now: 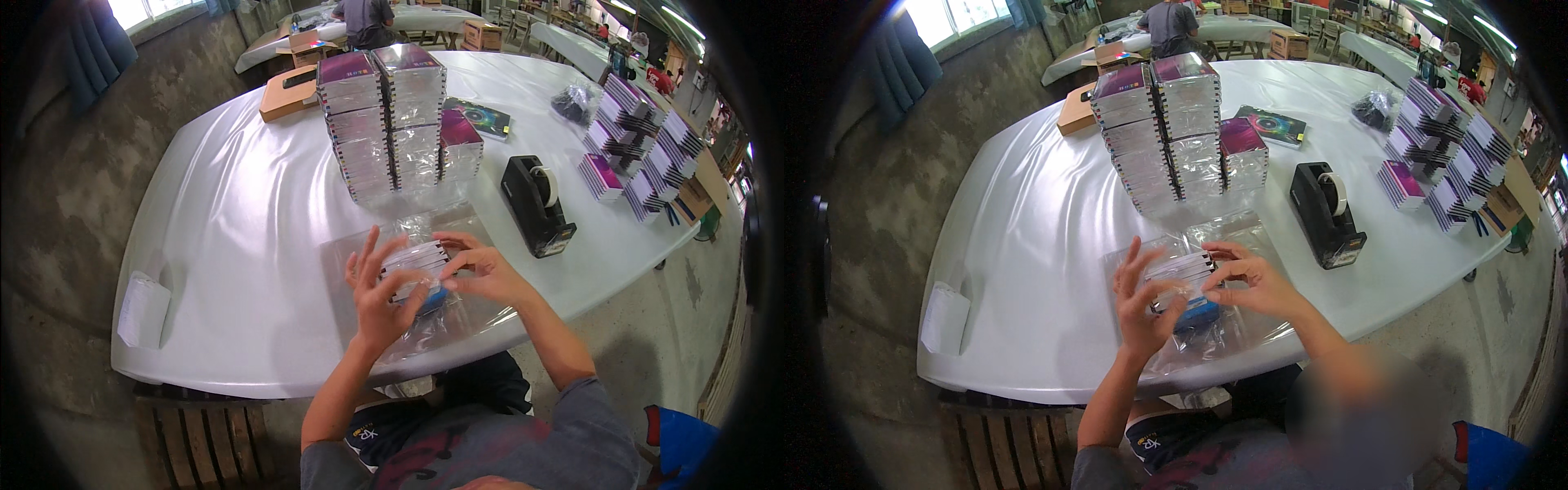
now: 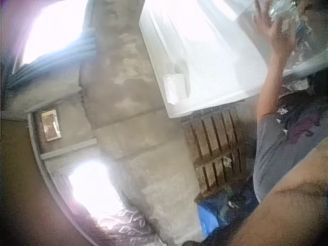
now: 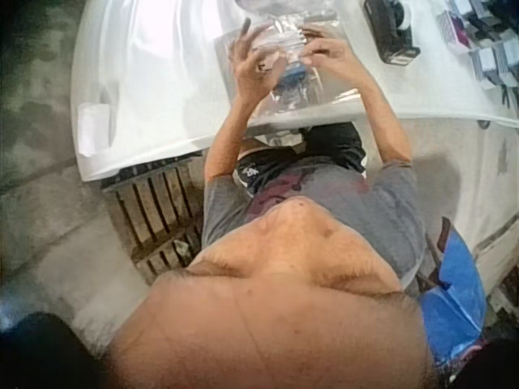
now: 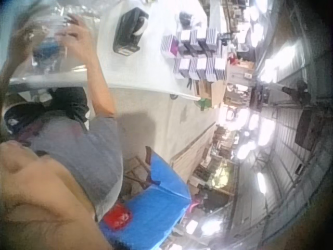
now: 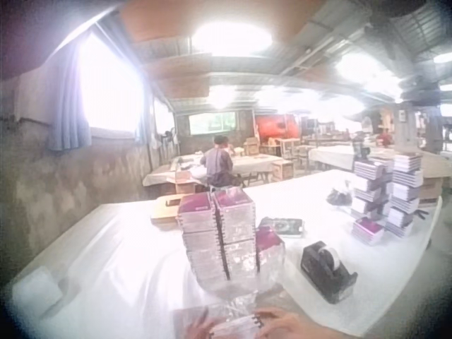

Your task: The person wraps spiral-bound notebooks in clear plastic bags and seals them with tape. They handle the notebooks one at a time, place them in bags, and use a tape dispenser to seal the packages before stacking them on the table.

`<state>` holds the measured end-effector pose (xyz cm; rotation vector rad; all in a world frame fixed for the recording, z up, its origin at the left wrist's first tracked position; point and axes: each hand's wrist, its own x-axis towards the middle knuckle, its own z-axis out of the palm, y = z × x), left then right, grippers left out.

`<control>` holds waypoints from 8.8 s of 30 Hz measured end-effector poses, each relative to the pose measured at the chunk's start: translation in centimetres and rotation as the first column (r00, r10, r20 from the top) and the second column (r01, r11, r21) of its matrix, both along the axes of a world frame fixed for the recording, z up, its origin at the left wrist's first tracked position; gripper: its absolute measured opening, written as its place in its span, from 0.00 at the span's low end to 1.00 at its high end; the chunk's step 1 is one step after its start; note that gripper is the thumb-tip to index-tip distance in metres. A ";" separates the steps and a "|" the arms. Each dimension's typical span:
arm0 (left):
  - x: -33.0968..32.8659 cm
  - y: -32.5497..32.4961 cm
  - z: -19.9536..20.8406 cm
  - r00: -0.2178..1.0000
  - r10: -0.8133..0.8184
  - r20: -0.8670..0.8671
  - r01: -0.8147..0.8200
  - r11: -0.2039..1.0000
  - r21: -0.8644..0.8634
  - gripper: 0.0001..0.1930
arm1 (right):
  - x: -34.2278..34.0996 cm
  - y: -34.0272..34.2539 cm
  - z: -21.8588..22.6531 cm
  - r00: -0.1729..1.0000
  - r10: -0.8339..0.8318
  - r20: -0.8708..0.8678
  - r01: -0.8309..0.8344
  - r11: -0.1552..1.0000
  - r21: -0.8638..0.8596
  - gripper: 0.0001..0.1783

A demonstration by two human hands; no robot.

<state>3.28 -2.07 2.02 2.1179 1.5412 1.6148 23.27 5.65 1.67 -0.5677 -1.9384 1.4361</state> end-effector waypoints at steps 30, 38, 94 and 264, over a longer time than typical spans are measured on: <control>-1.9 1.9 2.0 0.999 0.045 -0.011 -0.046 0.935 -0.351 0.26 | -4.1 0.8 3.8 0.902 -0.348 0.255 0.180 0.841 0.510 0.07; -1.5 -1.3 3.5 0.930 -0.049 -0.365 -0.090 0.930 -0.355 0.29 | -4.3 -3.5 4.5 0.702 -0.682 0.205 -0.088 0.203 0.975 0.09; -0.4 -2.6 1.5 0.944 -0.005 -0.331 -0.042 0.990 -0.134 0.25 | 5.6 -4.8 1.6 0.753 -0.645 0.130 0.657 0.737 -0.157 0.16; -5.1 -2.6 4.6 0.634 -0.393 -0.667 -0.041 0.843 -0.536 0.54 | -7.0 2.7 9.9 0.546 -0.163 0.821 -0.255 0.902 0.349 0.51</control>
